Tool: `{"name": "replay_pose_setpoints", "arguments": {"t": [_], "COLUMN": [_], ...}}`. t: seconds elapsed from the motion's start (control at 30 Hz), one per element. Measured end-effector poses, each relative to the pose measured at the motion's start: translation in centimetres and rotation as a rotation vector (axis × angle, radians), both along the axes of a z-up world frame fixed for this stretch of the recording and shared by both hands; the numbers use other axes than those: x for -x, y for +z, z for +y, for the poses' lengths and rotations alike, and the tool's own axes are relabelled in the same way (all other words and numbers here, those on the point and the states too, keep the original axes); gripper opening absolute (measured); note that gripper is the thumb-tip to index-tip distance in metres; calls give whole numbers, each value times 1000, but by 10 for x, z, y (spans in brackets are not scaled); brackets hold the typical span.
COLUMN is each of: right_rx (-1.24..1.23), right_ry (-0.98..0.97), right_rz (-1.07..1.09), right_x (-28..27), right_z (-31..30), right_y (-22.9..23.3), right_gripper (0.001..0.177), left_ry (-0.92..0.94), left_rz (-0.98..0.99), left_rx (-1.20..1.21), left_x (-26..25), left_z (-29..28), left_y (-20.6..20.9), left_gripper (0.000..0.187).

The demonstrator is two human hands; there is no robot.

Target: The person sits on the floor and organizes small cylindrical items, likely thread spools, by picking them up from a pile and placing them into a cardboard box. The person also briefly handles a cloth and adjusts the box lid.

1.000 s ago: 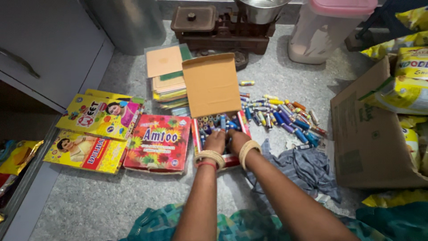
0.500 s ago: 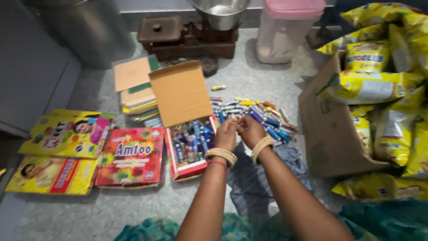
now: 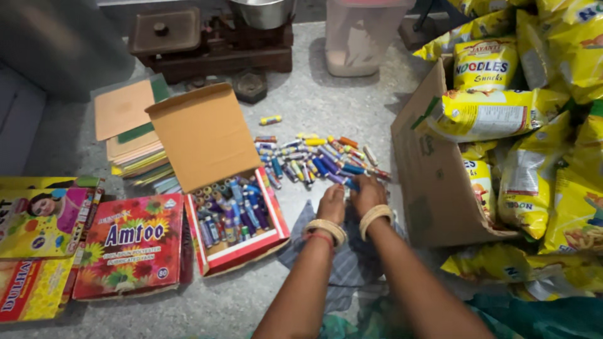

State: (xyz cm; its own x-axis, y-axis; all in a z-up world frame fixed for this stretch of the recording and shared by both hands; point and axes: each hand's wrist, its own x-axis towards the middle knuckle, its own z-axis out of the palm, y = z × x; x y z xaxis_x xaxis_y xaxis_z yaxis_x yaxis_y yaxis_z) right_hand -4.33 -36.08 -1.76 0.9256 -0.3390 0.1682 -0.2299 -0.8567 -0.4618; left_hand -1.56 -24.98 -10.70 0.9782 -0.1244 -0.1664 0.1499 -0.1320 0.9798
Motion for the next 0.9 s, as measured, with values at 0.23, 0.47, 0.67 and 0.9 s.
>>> {"name": "replay_pose_setpoints", "arguments": {"t": [0.23, 0.47, 0.67, 0.9], "right_rx": [-51, -95, -23, 57], "right_ry": [-99, -64, 40, 3], "right_rz": [247, 183, 30, 162], "right_x": [0, 8, -3, 21], "right_z": [16, 26, 40, 57], "right_y": [23, 30, 12, 16], "right_gripper": [41, 32, 33, 18], "left_ry": [79, 119, 148, 72], "left_rz": [241, 406, 6, -76], "left_rx": [216, 470, 279, 8], "left_x": [-3, 0, 0, 15], "left_z": [-2, 9, 21, 41], "left_y": [-21, 7, 13, -8], "left_gripper": [47, 43, 41, 45]}}
